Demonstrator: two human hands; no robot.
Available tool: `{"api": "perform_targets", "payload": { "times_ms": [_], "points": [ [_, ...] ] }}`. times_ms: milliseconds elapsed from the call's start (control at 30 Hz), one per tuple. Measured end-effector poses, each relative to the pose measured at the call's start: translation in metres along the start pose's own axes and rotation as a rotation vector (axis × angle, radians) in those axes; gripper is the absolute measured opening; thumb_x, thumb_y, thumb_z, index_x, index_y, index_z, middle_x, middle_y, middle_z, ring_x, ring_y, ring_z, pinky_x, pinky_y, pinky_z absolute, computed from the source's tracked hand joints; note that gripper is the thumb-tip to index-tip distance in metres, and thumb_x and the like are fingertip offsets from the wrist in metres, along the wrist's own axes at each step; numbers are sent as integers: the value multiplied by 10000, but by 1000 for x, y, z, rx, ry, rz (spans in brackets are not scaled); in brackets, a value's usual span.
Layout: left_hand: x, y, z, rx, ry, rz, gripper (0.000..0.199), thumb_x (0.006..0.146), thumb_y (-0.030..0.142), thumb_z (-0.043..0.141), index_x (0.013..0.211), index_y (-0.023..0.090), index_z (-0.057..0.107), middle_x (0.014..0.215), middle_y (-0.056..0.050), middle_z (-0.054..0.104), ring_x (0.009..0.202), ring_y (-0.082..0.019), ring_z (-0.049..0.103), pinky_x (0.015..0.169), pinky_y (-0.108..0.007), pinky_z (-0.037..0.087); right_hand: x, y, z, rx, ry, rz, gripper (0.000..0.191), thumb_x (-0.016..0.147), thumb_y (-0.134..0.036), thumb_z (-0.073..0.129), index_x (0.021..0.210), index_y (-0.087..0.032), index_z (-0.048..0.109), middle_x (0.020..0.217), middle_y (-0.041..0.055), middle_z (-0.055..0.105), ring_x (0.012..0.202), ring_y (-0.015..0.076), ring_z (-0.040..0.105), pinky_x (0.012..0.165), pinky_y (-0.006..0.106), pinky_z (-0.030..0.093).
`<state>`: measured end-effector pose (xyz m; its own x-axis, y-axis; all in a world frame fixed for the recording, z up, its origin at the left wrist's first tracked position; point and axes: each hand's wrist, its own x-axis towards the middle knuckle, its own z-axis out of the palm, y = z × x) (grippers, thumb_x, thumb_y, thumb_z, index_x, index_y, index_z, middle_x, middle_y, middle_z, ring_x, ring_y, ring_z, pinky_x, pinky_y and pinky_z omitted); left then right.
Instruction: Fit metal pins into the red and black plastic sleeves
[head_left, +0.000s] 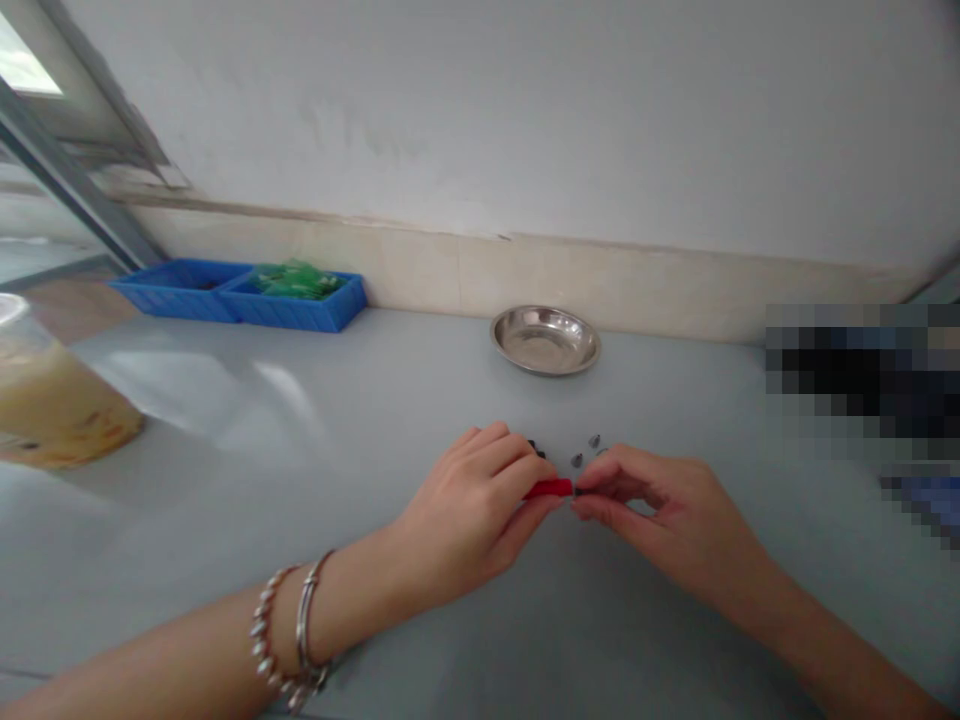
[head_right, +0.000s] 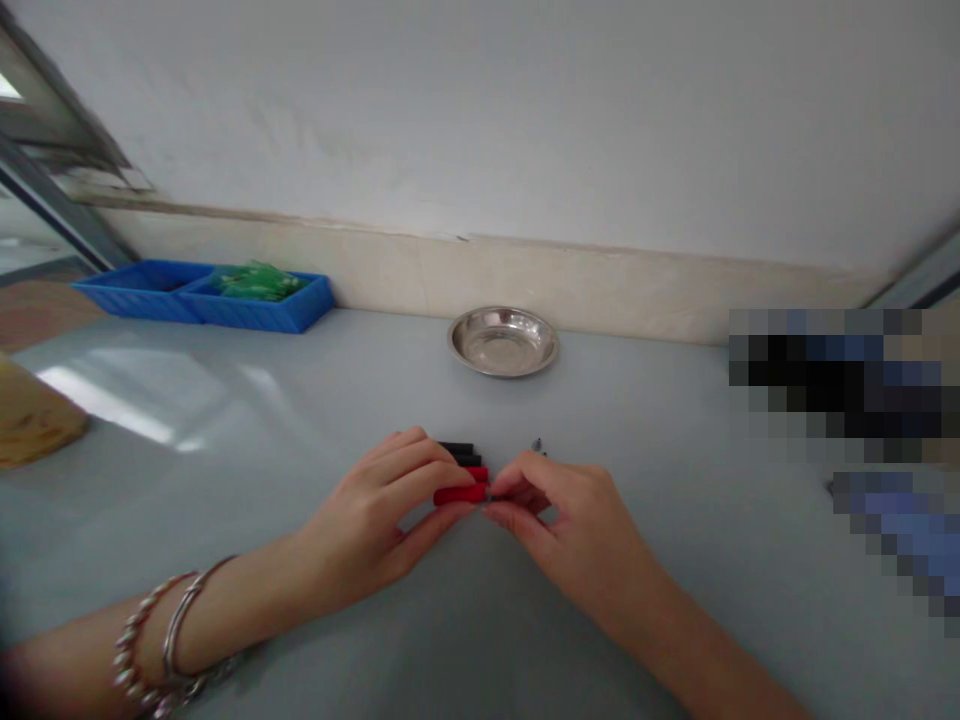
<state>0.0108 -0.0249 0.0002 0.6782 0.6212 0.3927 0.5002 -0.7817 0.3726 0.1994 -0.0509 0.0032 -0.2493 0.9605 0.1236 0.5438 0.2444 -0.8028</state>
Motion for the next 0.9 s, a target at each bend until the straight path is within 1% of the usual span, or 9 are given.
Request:
{"api": "perform_targets", "payload": {
  "times_ms": [167, 367, 533, 733, 800, 900],
  "points": [
    [-1, 0, 0, -10, -24, 12, 172, 869, 244, 467, 905, 157, 610, 801, -48, 599, 759, -157, 511, 712, -308, 432, 0, -2, 0, 66, -10, 30, 19, 736, -209, 615, 736, -191, 620, 671, -24, 657, 605, 95, 613, 590, 187, 492],
    [-2, -1, 0, -13, -34, 40, 172, 874, 259, 462, 893, 159, 602, 809, -45, 597, 768, -148, 524, 712, -290, 441, 1, -4, -1, 48, -15, 16, 52, 745, -220, 619, 709, -187, 637, 651, -20, 651, 595, 90, 587, 607, 193, 484],
    [-2, 1, 0, 5, -24, 17, 155, 864, 237, 472, 895, 161, 602, 815, -46, 597, 767, -148, 527, 722, -296, 443, 0, -5, 1, 169, -23, 100, 64, 752, -241, 605, 734, -183, 626, 661, -10, 649, 605, 99, 605, 591, 202, 500],
    [-3, 1, 1, 0, -10, 4, 146, 855, 225, 483, 895, 160, 607, 803, -50, 598, 752, -150, 525, 701, -289, 444, 0, -5, 7, 299, -22, 182, 111, 758, -276, 597, 722, -172, 606, 591, -22, 623, 535, 85, 595, 525, 183, 492],
    [-3, 1, 2, -2, -3, 4, 146, 854, 224, 486, 896, 156, 608, 802, -50, 601, 746, -153, 526, 693, -293, 444, 1, -4, 7, 331, -21, 193, 122, 744, -291, 614, 730, -170, 607, 598, -19, 630, 541, 87, 603, 528, 185, 499],
    [-2, 1, 1, -1, 15, 12, 143, 850, 214, 487, 891, 147, 607, 784, -48, 605, 732, -155, 527, 674, -293, 443, 1, -4, 6, 367, -26, 212, 96, 716, -247, 639, 769, -171, 614, 663, -6, 667, 593, 92, 628, 574, 188, 518]
  ]
}}
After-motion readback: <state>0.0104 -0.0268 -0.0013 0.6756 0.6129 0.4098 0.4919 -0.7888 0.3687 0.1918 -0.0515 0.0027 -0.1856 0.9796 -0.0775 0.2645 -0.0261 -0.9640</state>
